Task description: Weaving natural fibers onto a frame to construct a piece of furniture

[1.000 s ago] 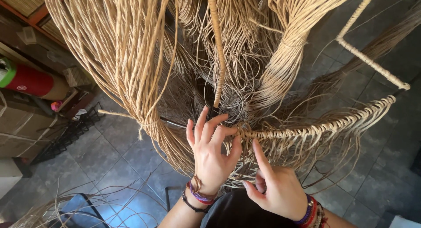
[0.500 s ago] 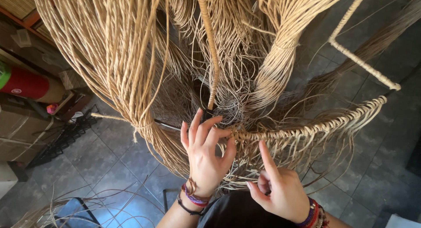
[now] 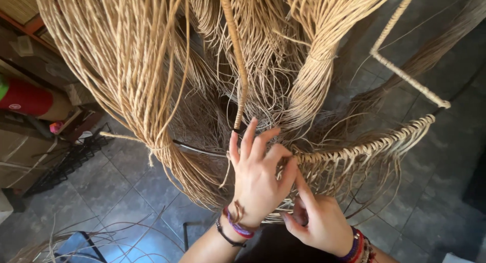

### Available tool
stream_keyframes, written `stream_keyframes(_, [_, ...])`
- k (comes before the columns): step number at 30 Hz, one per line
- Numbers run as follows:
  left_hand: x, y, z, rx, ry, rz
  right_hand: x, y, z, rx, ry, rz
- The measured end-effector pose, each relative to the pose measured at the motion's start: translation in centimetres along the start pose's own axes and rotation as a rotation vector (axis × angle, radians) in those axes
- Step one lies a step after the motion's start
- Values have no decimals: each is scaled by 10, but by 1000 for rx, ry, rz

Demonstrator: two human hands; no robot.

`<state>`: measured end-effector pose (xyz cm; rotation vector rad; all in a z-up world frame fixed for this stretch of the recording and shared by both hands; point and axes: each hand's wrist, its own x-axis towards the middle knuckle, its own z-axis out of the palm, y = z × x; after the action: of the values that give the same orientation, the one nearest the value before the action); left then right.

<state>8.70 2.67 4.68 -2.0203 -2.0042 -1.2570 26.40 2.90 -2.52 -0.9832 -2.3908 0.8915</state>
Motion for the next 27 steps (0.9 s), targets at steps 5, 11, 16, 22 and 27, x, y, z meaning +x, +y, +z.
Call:
stream_keyframes(5, [-2, -3, 5, -28, -14, -37, -1, -1, -10, -1, 56, -50])
stream_keyframes(11, [-1, -2, 6, 2, 4, -53, -5, 6, -15, 16, 89, -40])
stream_keyframes(16, [-2, -3, 6, -12, -10, -73, -5, 13, -14, -6, 55, -71])
stream_keyframes(22, [-3, -4, 7, -7, -6, -57, -12, 16, -18, -8, 104, -123])
stream_keyframes(27, [-1, -3, 4, -18, 6, -40, -11, 17, -19, -21, 95, -95])
